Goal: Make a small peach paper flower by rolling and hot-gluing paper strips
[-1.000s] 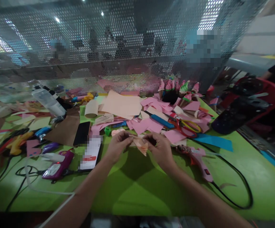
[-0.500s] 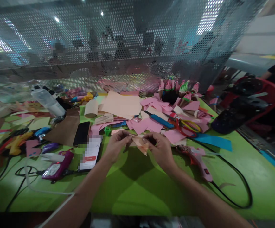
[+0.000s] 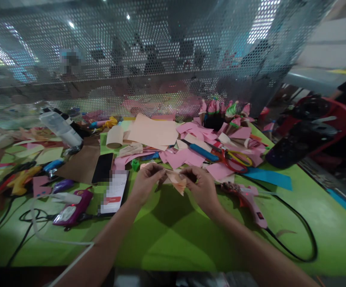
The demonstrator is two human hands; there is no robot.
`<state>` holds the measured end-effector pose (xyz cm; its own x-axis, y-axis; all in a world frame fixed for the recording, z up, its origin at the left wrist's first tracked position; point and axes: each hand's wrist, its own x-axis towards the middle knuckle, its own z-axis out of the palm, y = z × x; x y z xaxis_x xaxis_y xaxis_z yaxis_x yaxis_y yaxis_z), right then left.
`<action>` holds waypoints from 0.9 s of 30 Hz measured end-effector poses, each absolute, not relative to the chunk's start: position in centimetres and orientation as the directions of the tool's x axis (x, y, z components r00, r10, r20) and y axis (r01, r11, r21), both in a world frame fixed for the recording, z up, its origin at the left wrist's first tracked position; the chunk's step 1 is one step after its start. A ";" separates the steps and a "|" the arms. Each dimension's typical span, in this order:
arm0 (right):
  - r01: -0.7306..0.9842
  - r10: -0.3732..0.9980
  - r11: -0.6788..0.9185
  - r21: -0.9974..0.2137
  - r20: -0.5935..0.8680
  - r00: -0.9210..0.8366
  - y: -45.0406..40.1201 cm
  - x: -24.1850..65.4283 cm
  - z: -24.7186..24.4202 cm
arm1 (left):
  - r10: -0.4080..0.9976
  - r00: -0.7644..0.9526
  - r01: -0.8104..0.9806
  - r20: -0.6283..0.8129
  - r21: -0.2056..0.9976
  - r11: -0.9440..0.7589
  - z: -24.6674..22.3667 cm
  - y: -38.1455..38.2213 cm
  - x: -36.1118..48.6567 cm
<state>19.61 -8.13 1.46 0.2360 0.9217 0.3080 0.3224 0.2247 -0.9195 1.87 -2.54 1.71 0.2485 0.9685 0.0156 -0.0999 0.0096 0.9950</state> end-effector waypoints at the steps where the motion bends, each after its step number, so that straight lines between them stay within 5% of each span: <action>1: 0.319 0.922 0.225 -0.921 0.307 0.237 -8.1 19.6 1.4 | 0.971 0.237 -0.085 0.027 0.996 -0.007 1.6 -2.5 1.9; 27: 0.367 0.918 0.238 -0.899 0.332 0.218 -8.1 19.7 1.4 | 0.956 0.294 -0.053 0.002 0.999 0.015 1.8 -2.9 2.2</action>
<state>19.65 -8.08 1.40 0.2177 0.9180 0.3316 0.3668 0.2379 -0.8994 2.22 -2.94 1.83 0.2944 0.9557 0.0015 -0.0526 0.0146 0.9985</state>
